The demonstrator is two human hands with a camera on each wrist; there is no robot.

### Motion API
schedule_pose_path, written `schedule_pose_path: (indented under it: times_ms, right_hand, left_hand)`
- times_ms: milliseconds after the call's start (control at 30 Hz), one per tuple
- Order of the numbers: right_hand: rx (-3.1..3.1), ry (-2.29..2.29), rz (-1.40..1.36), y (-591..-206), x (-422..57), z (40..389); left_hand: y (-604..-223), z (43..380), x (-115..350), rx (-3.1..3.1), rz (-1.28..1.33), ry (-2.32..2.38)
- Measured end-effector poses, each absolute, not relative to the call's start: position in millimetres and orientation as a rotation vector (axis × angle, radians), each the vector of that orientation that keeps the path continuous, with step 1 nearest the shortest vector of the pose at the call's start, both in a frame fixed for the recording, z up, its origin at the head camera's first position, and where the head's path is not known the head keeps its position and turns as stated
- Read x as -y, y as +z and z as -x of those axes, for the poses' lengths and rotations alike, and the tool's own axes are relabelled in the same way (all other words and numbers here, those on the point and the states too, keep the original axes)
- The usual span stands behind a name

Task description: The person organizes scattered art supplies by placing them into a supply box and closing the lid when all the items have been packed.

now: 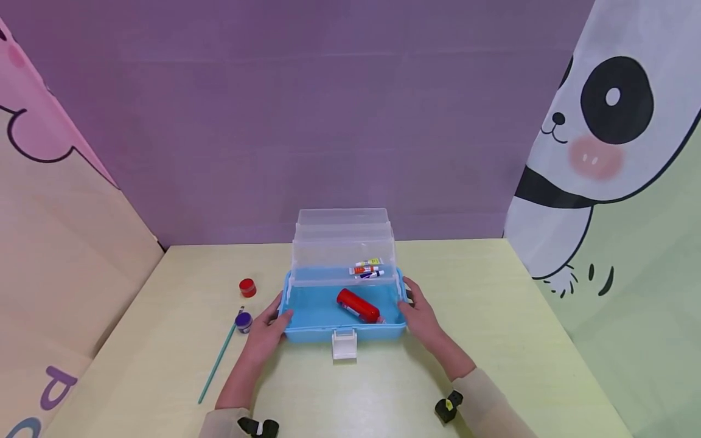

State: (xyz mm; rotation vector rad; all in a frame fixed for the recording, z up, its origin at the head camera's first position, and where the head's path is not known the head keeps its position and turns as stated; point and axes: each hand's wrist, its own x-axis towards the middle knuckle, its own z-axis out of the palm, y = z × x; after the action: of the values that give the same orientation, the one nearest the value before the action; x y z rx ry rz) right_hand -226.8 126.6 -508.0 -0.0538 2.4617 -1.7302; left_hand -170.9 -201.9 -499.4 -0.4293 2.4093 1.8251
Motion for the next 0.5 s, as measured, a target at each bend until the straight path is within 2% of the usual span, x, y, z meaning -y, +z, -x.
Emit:
schedule_pose_path:
  times_ms: [300,500]
  right_hand:
    - [-2.473,-1.721,0.061,-509.9,-126.8,228.2]
    - [-2.479,-1.713,0.092,-510.0,-126.4,229.6]
  left_hand:
    - [-499.1,172.4,201.7,-2.487,0.371,1.795]
    - [-482.7,165.9,205.7,-2.567,0.295,1.714]
